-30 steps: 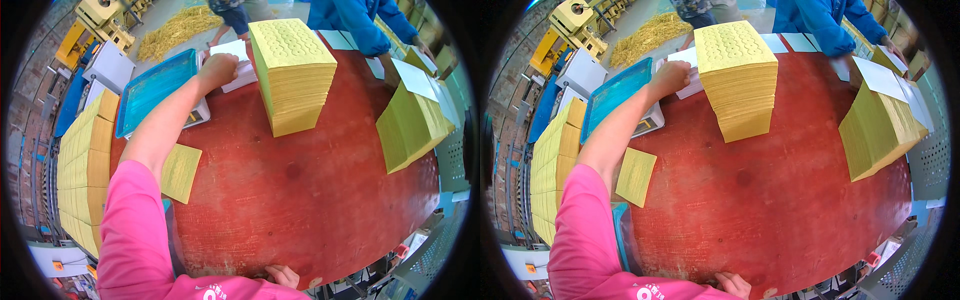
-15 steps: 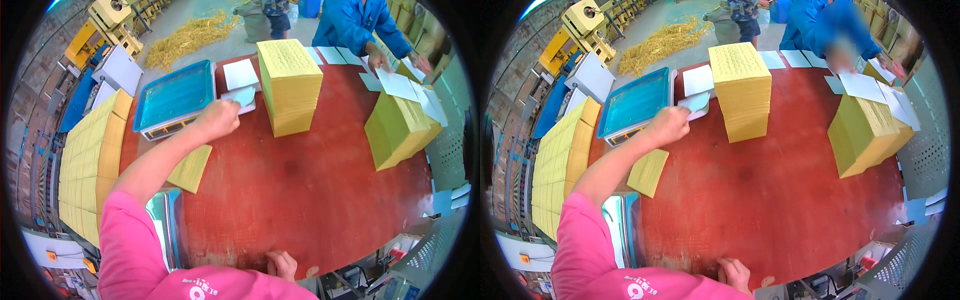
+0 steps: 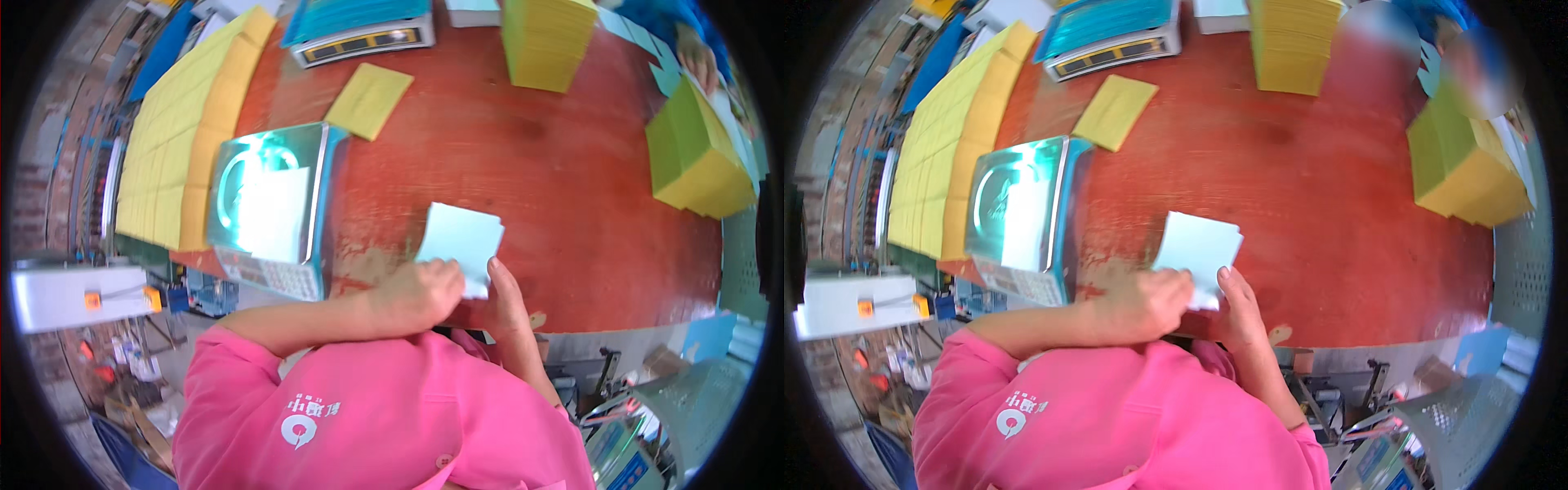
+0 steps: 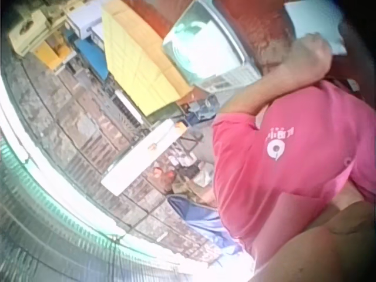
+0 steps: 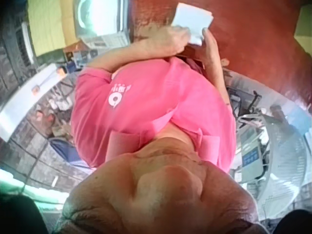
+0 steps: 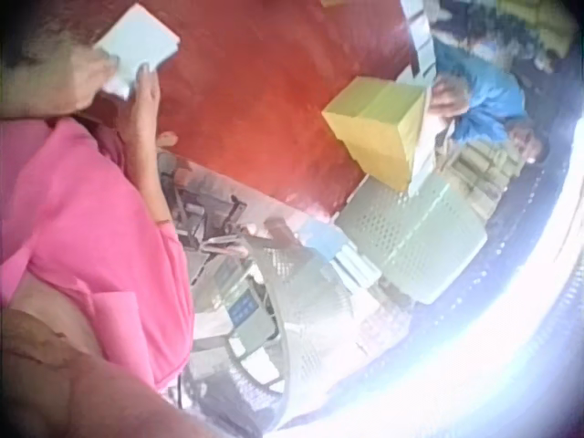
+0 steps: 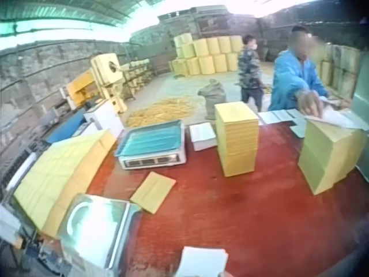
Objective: The person is weighing, stacking, and rubber-banding bundles of yellow paper products in an industrial setting.
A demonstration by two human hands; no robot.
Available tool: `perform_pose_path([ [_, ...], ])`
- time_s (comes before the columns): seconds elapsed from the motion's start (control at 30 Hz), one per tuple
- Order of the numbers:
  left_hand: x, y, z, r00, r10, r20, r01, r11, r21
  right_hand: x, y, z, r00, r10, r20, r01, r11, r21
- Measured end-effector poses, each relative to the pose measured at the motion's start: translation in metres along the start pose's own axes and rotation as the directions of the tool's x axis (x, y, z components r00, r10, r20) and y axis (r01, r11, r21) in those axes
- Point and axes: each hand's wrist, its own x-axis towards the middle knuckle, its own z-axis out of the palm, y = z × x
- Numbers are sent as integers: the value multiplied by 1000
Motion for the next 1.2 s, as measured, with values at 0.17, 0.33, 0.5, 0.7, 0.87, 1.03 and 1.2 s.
perform_pose_path([
  [0.17,-47,20,18,976,-101,-191,110,993,35,-1,24,-4,996,-92,-7,84,933,-350],
  [0.33,-116,-13,-44,858,-344,-382,366,930,-15,-22,39,9,963,-269,-14,243,891,-384],
  [0.5,-214,-65,-62,786,-480,-389,569,808,153,-35,63,61,954,-299,37,286,860,-422],
  [0.7,-237,-93,-62,811,-238,-535,389,901,189,-28,86,108,858,-495,139,500,742,-447],
  [0.87,-261,-119,-74,587,-247,-771,478,874,84,-27,110,148,837,-542,80,514,726,-457],
  [1.03,-313,-145,-82,240,-458,-856,745,652,-140,23,126,207,879,-397,266,477,731,-488],
  [1.2,-301,-143,-91,326,-478,-816,659,734,-167,107,136,230,819,-446,361,495,230,-838],
])
